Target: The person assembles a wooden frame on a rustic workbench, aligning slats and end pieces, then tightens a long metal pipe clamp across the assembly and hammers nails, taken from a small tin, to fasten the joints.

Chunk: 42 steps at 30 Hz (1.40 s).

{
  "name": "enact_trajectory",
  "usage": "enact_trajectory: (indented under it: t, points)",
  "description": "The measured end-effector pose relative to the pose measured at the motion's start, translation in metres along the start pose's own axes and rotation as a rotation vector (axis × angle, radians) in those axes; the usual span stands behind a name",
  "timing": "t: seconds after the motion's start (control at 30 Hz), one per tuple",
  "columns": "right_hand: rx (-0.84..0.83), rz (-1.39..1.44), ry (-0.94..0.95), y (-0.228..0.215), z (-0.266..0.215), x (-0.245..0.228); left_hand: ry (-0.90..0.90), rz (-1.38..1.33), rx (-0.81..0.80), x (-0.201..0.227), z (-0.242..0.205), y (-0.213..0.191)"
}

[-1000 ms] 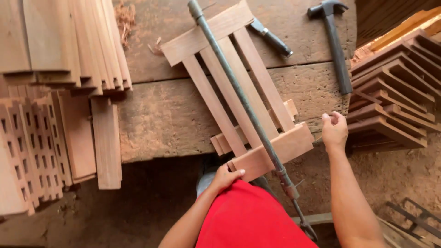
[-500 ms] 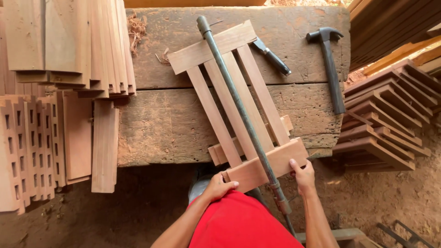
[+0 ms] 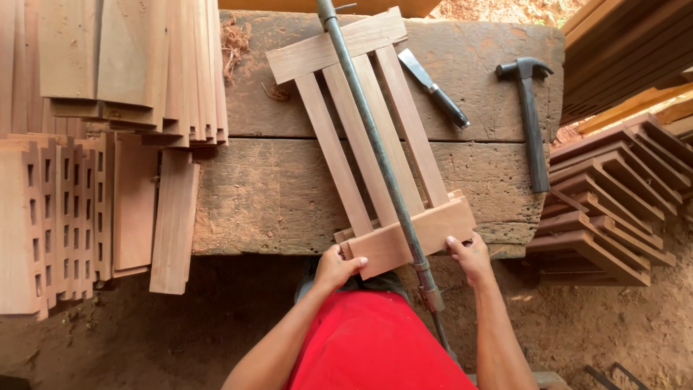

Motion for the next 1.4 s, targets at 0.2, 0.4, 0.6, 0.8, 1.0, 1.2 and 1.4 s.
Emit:
enact_trajectory:
  t: [0.2, 0.4, 0.6, 0.8, 1.0, 1.2, 1.4]
  points:
    - [-0.054, -0.206, -0.018, -0.012, 0.009, -0.003, 0.043, 0.136, -0.026, 0.007, 0.001, 0.000]
    - [0.044, -0.367, -0.098, 0.000, 0.019, 0.008, 0.107, -0.040, -0.068, -0.011, 0.017, 0.013]
    - [0.133, -0.350, -0.057, -0.013, -0.007, 0.024, 0.090, 0.006, -0.103, 0.010, -0.007, -0.014]
    - [-0.343, -0.516, 0.105, 0.042, -0.165, -0.094, 0.762, 0.148, 0.152, 0.050, -0.040, -0.074]
    - [-0.029, -1.167, -0.346, 0.046, -0.147, -0.044, 1.004, 0.899, 0.035, 0.036, -0.013, -0.021]
    - [-0.055, -1.250, -0.451, 0.049, -0.100, 0.008, 1.223, 0.620, 0.117, 0.037, -0.015, -0.018]
    - [-0.232, -1.177, -0.170, 0.043, -0.117, -0.019, 1.235, 0.582, 0.268, 0.061, -0.039, -0.030]
Point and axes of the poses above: each hand's wrist, its own z-axis towards the middle knuckle, its own y-axis out of the palm, x = y × z, the point moved 7 cm from there along z, towards the middle knuckle, and after that the axes turned 15 degrees about -z, right-handed, at the moved point
